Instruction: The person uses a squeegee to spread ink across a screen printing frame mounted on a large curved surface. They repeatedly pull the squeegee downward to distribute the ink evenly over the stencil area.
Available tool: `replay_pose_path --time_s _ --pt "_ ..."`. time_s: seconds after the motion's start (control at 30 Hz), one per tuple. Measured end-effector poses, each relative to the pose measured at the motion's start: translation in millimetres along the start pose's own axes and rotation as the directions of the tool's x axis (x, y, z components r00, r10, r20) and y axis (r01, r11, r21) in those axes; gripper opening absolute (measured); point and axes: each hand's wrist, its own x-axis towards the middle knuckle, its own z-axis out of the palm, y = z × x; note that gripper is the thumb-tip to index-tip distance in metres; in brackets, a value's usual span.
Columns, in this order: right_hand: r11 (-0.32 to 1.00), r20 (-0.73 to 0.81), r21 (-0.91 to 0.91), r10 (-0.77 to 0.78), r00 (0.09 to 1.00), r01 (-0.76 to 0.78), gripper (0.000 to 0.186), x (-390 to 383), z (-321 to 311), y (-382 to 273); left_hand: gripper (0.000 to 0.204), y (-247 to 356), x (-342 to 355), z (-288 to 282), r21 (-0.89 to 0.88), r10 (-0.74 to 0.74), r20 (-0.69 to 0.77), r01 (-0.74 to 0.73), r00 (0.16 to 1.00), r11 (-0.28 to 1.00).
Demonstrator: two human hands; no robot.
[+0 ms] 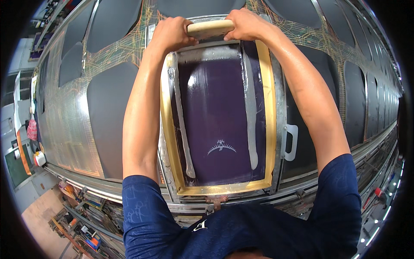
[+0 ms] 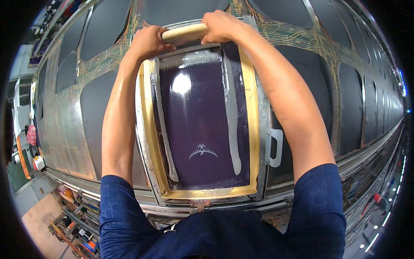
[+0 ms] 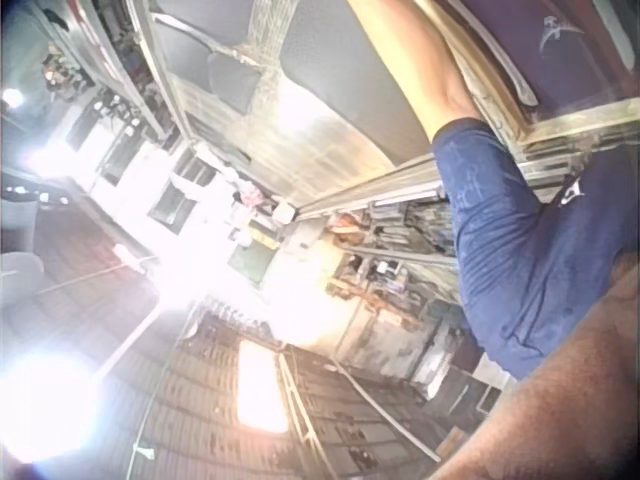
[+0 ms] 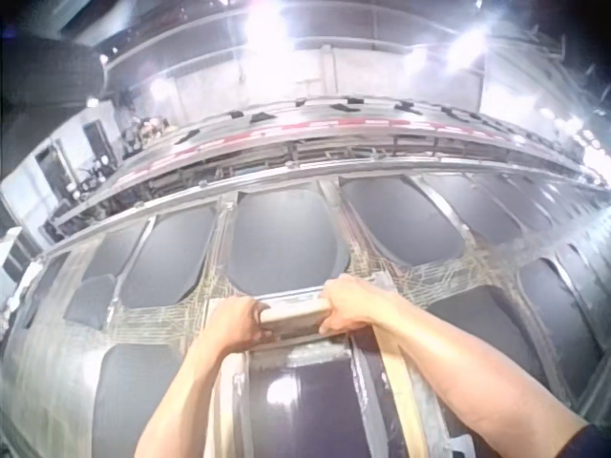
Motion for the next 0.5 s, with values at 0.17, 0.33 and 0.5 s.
replay_pose_path --time_s 0.17,0.33,0.5 --pt "0.999 0.045 0.009 0.03 0.999 -0.031 0.031 -34 13 -19 0.042 8 -38 12 0.022 -0.001 -0.008 0.001 1.0 1.0" --pt "0.998 -0.009 0.001 -0.055 0.998 0.055 0.025 -138 57 -68 0.026 52 -153 44 -0.066 0.005 -0.029 -0.007 1.0 0.998" --pt "0.992 -0.035 -0.065 -0.107 0.994 0.105 0.017 -283 100 -137 0.021 129 -303 76 -0.04 0.09 -0.136 -0.096 0.987 0.995"
